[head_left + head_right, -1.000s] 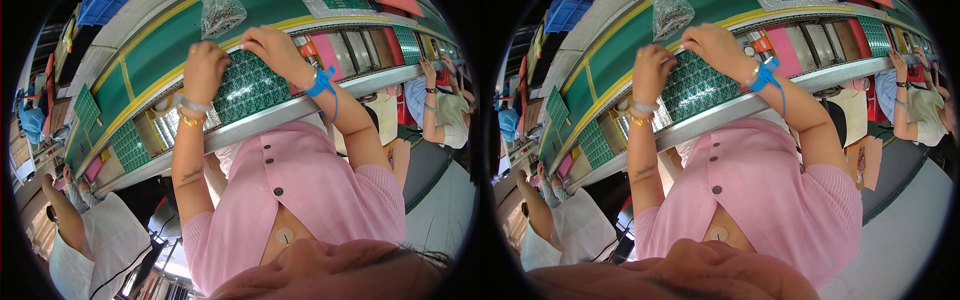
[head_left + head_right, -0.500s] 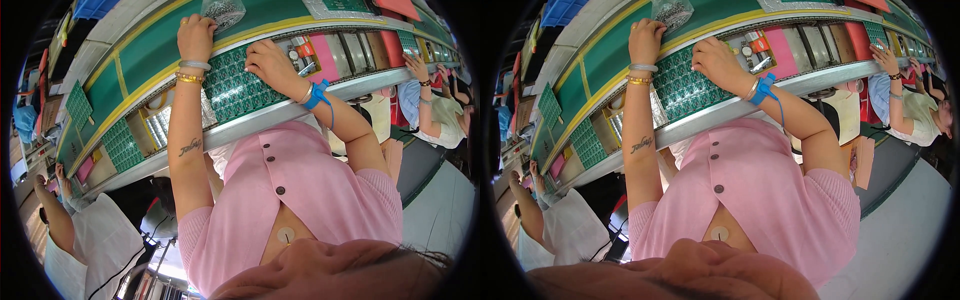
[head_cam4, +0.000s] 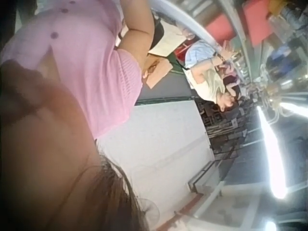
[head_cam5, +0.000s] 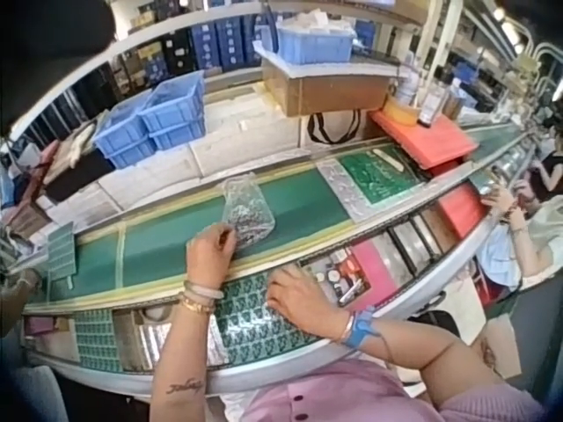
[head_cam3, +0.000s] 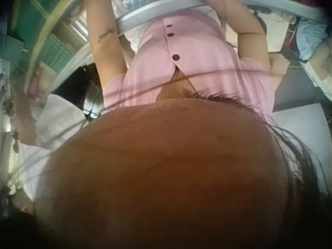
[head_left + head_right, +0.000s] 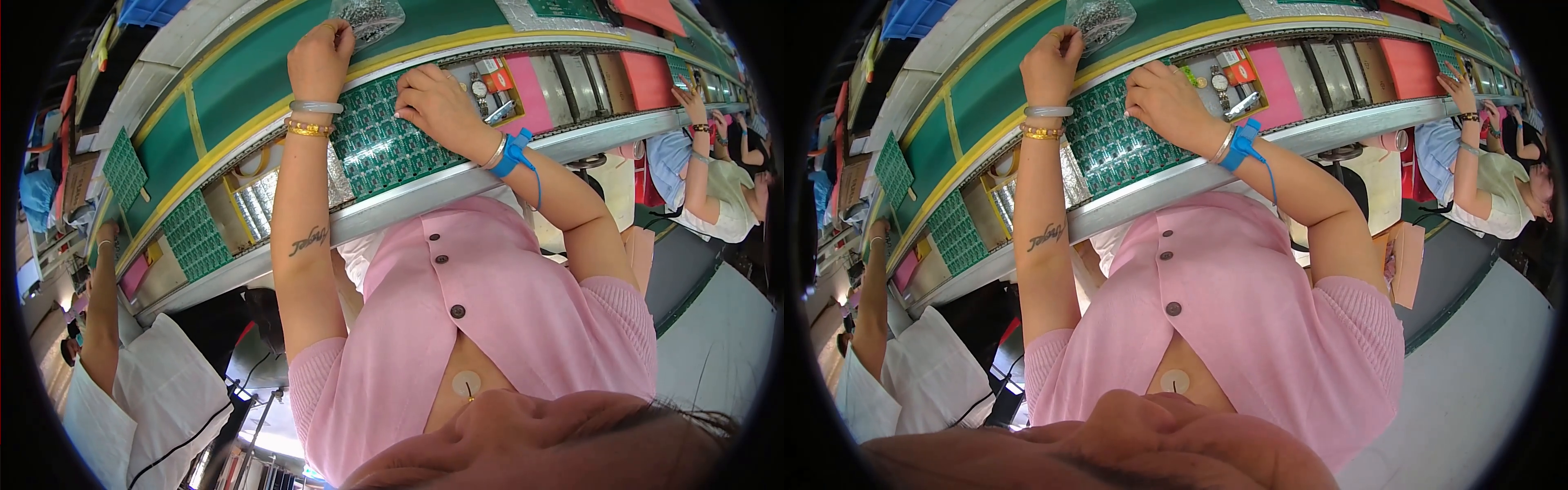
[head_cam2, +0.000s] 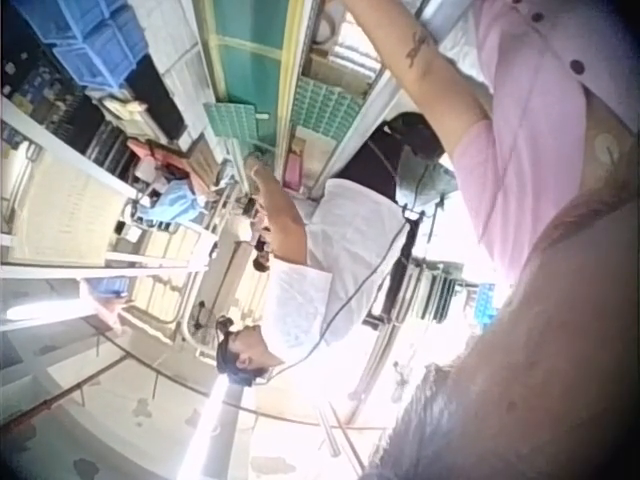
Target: The person inserts small electronic components into a green printed circuit board by hand, working on a factory assembly line while wearing an antistatic wrist strap.
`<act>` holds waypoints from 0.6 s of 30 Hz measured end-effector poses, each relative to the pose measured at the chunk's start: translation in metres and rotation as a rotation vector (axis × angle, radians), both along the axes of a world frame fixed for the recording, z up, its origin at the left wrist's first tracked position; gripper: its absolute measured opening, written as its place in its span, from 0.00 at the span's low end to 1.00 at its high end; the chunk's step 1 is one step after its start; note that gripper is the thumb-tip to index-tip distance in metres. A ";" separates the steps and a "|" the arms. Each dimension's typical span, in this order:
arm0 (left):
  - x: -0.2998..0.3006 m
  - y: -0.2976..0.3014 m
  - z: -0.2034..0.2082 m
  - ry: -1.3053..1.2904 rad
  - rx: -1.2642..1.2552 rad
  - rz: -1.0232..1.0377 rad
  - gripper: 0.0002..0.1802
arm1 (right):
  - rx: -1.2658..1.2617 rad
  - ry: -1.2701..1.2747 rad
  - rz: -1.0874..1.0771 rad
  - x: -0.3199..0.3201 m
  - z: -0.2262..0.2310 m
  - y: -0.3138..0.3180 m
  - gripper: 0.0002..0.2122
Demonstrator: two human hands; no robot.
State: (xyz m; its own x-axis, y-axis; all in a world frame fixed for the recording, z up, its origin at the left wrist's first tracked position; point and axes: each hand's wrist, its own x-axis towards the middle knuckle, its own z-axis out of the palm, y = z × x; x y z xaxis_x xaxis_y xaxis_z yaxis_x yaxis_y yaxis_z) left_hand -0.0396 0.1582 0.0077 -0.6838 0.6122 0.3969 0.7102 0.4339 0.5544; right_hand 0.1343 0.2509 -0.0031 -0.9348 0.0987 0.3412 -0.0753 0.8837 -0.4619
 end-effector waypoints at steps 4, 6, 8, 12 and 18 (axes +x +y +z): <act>-0.004 0.000 -0.005 0.045 0.082 -0.044 0.05 | 0.050 0.032 0.041 0.001 0.001 -0.001 0.06; -0.006 -0.001 -0.007 0.120 0.067 -0.063 0.05 | 0.064 0.045 0.061 0.002 0.003 0.001 0.06; -0.005 -0.003 -0.007 0.096 0.065 -0.056 0.05 | -0.020 0.142 0.038 0.000 0.010 0.006 0.07; -0.009 -0.003 -0.010 0.054 0.129 -0.063 0.05 | 0.064 0.218 -0.089 -0.023 0.026 0.026 0.07; -0.007 -0.009 -0.001 -0.084 0.123 -0.059 0.06 | 0.167 0.188 -0.080 -0.081 0.019 0.038 0.05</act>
